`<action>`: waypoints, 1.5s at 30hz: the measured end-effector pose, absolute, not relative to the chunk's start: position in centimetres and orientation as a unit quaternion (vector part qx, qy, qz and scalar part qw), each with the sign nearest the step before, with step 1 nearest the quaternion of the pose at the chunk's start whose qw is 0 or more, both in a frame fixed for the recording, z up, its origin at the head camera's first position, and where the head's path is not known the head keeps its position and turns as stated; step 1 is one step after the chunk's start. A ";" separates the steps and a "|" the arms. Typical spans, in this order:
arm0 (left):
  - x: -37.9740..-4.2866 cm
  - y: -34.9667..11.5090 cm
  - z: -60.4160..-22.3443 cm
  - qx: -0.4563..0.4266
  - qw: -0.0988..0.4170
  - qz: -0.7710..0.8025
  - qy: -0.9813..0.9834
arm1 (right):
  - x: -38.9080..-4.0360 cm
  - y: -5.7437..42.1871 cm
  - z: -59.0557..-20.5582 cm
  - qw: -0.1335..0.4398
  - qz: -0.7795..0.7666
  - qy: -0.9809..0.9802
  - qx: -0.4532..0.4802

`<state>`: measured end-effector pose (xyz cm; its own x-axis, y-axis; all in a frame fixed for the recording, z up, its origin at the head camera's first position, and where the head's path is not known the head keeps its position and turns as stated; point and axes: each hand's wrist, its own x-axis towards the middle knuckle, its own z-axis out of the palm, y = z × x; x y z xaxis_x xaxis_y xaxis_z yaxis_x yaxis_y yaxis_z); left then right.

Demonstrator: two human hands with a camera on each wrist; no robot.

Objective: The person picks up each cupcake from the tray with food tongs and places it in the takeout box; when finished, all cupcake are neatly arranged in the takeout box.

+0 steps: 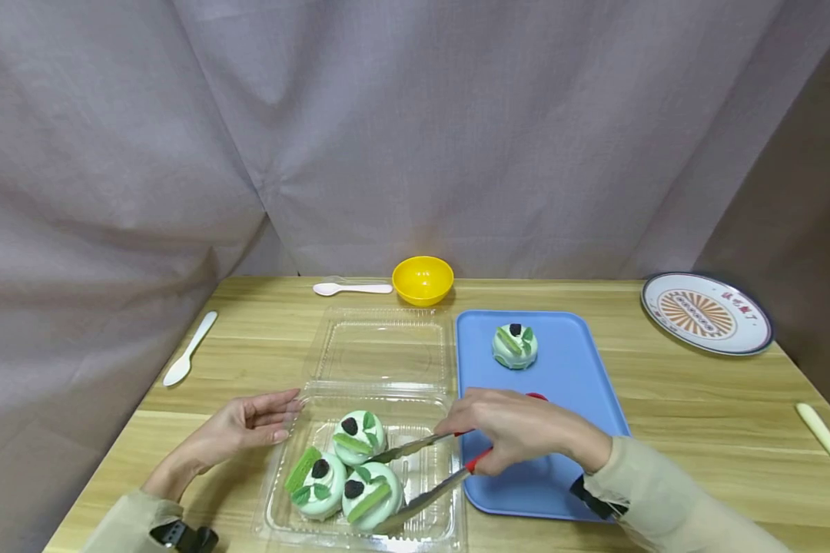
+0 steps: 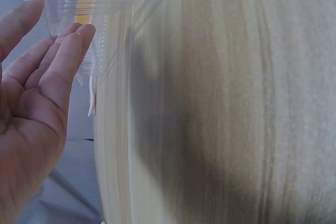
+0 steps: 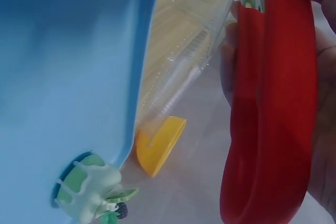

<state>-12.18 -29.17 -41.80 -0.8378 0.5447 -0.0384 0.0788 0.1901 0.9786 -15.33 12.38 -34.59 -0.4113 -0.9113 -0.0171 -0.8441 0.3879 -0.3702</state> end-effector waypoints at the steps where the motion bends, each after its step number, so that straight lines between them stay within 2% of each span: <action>1: -12.2 -29.2 -41.8 0.209 0.194 0.601 0.747 | -15.4 12.3 -34.6 0.108 -0.150 0.825 -0.534; 7: -12.2 -29.2 -41.8 0.209 0.192 0.596 0.751 | -15.7 11.6 -34.8 0.096 -0.140 0.811 -0.560; 45: -12.2 -29.2 -41.9 0.215 0.194 0.607 0.740 | -16.5 11.9 -33.6 0.173 -0.156 0.815 -0.530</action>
